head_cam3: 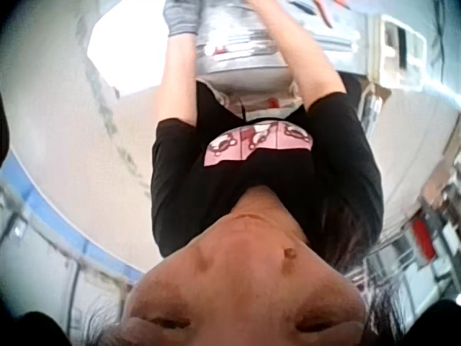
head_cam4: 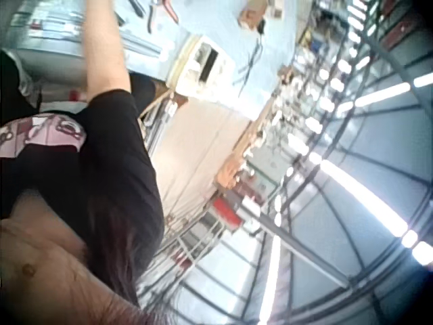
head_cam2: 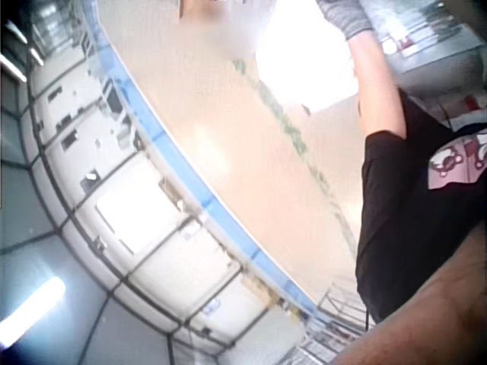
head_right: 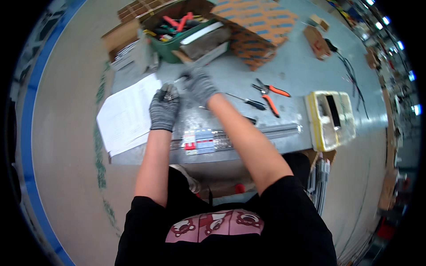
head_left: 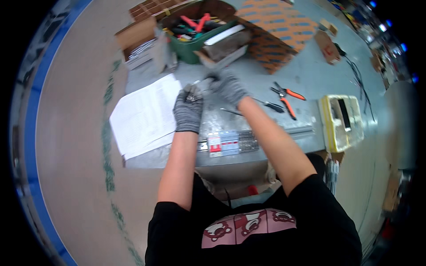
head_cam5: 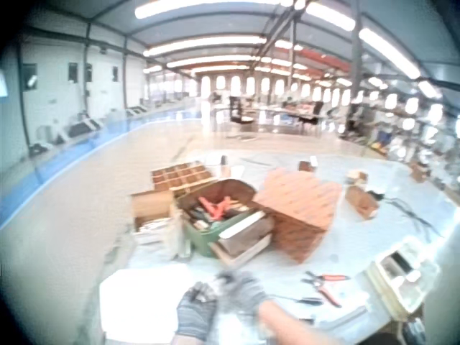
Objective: The person assembles small metal components into a long metal rail using a screwdriver. They repeatedly pick up components from a tray, insert them into slots on the rail, and tighten them with the screwdriver. The person also handles a smartphone and various tools on the workbench.
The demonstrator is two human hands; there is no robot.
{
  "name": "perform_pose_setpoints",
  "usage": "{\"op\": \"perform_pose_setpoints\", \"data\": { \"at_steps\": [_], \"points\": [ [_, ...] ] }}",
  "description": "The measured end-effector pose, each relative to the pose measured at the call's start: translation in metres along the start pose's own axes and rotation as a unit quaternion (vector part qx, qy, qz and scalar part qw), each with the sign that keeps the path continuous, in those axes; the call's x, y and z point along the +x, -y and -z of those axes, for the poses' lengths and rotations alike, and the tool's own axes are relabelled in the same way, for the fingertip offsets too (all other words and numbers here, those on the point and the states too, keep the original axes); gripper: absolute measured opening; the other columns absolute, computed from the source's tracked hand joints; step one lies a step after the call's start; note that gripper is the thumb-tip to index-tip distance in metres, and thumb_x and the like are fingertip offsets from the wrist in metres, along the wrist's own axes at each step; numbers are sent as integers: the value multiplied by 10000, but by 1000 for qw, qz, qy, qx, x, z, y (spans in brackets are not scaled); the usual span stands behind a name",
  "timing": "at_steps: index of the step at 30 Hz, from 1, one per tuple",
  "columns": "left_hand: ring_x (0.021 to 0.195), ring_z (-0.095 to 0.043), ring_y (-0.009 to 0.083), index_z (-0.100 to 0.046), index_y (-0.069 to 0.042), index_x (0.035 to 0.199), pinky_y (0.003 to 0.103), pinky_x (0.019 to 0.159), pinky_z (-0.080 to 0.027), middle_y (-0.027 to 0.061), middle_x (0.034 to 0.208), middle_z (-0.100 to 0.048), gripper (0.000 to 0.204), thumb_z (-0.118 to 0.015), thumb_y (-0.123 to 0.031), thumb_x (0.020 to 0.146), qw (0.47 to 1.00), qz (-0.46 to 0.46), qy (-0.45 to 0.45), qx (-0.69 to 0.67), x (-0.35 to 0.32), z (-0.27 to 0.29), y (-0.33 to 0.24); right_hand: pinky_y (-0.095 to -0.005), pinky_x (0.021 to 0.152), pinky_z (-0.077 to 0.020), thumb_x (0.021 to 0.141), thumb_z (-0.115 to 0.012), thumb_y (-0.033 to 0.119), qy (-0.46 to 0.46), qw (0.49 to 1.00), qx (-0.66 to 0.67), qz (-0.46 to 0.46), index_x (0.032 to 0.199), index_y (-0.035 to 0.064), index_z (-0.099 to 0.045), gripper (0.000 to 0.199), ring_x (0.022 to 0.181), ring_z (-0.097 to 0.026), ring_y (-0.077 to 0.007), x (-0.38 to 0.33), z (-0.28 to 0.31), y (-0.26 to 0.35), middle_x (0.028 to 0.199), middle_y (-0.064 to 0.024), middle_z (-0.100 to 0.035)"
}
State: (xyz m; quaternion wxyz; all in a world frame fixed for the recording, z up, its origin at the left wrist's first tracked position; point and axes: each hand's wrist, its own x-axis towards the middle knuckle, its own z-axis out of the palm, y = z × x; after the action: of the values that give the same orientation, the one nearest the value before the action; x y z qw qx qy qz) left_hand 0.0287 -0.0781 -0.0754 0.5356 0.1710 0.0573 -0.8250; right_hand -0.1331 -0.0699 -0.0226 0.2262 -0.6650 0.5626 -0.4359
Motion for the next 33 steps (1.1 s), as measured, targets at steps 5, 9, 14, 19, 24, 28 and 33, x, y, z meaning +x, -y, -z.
{"op": "perform_pose_setpoints", "data": {
  "at_steps": [5, 9, 14, 19, 24, 28, 33],
  "points": [
    [913, -618, 254, -590, 36, 1108, 372, 826, -541, 165, 1056, -641, 282, -481, -188, 975, 985, -120, -120, 3, -4, -15, -21, -347, 773, -523, 797, -628, 71, 99, 984, -70, -134, 936, 39, -680, 152, 800, -659, -299, 1, 7, -60, 868, -164, -688],
    [999, -590, 281, -549, 47, 1158, 421, 862, -535, 198, 1163, -584, 297, -433, -174, 996, 978, -166, -128, 15, -8, -13, -49, -376, 825, -517, 791, -634, 48, 140, 965, -222, -5, 985, 74, -682, 202, 882, -652, -336, 10, -33, -40, 1022, -189, -669],
    [971, -608, 301, -601, 20, 1100, 443, 872, -505, 187, 1080, -642, 261, -488, -163, 952, 979, -58, 187, -57, 10, 27, -90, -379, 858, -512, 828, -598, 139, 251, 884, -394, -23, 1094, 68, -649, 279, 949, -648, -339, 52, -81, -45, 1090, -183, -656],
    [1043, -604, 270, -609, 8, 1121, 413, 929, -486, 156, 1107, -648, 258, -501, -139, 939, 991, -39, 124, 32, 24, 41, -69, -376, 790, -528, 742, -671, 289, 299, 824, -478, 59, 965, 78, -690, 308, 883, -668, -300, 49, -92, -72, 981, -166, -677],
    [1144, -570, 266, -593, 2, 1184, 408, 986, -459, 142, 1212, -616, 308, -481, -171, 956, 991, -1, 44, 123, -14, 22, -43, -401, 669, -529, 654, -691, 191, 150, 969, -194, -25, 770, 71, -682, 167, 773, -670, -314, 15, -52, -3, 802, -174, -674],
    [1186, -546, 287, -569, -12, 1204, 435, 1035, -410, 155, 1252, -601, 343, -415, -216, 975, 980, 82, 12, 178, -36, -2, 25, -403, 713, -517, 718, -628, 132, 64, 971, -229, 30, 844, 88, -660, 137, 819, -643, -325, -42, 19, 64, 877, -145, -639],
    [997, -587, 245, -584, -21, 1129, 390, 904, -455, 121, 1144, -611, 270, -437, -181, 969, 975, 127, -1, 183, -54, -42, 103, -403, 835, -483, 741, -608, 124, -58, 996, -62, 16, 877, 83, -658, 150, 955, -599, -323, -99, 130, 55, 953, -156, -587]
  ]
}}
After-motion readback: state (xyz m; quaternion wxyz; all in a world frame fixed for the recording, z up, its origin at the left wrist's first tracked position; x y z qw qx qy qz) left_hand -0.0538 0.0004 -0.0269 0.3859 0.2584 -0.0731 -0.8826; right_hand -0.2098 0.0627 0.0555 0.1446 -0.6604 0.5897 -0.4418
